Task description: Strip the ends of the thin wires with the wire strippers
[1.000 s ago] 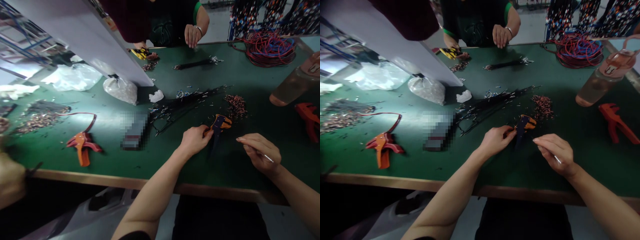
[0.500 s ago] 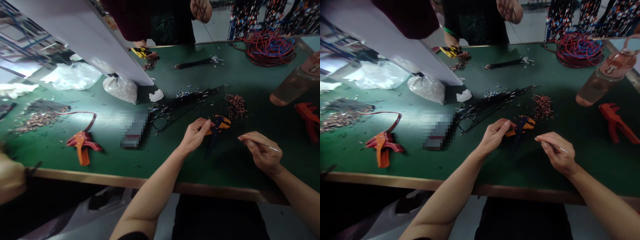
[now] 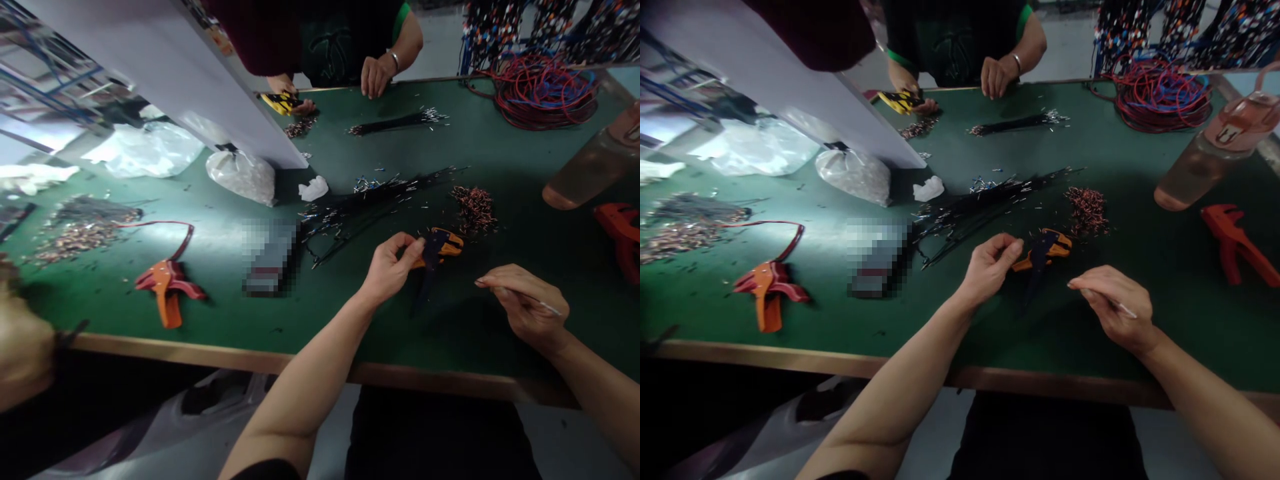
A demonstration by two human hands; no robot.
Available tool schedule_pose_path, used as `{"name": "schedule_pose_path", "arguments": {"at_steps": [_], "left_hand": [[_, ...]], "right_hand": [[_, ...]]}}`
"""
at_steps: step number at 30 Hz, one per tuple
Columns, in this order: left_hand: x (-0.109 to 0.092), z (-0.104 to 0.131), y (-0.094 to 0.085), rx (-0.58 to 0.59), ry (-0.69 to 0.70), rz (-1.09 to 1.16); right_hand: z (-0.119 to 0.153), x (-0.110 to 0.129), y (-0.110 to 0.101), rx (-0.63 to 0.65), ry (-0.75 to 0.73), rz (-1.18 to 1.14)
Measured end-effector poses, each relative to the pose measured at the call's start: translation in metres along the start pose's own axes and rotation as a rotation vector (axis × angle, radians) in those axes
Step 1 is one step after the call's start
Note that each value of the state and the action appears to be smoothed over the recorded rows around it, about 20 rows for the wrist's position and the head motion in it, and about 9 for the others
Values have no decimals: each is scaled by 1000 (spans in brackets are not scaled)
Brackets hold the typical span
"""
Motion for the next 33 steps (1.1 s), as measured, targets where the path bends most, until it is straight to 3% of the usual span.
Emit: {"name": "schedule_pose_path", "arguments": {"at_steps": [4, 7, 12, 15, 20, 25, 33], "left_hand": [[12, -9, -13, -240, -1, 52], [19, -13, -15, -255, -12, 42], [22, -14, -13, -172, 77, -158], [17, -12, -8, -57, 112, -369], [1, 3, 6, 122, -46, -703], [-12, 18, 17, 247, -168, -957], [-4, 14, 23, 303, -183, -1015]], "right_hand": [[1, -4, -6, -114, 112, 0], [4, -9, -6, -160, 206, 16], [6, -15, -3, -212, 316, 27], [7, -17, -3, -237, 343, 23], [6, -21, -1, -231, 388, 22], [6, -29, 7, -260, 536, -50], [9, -41, 19, -228, 645, -206]]}}
Point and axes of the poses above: each hand's wrist, its own z-axis away from the middle knuckle, its own y-axis out of the palm, x = y × z, the point moved 3 cm from there along -z, towards the middle knuckle, and after that the axes turned 12 degrees about z, right-handed, at the moved point
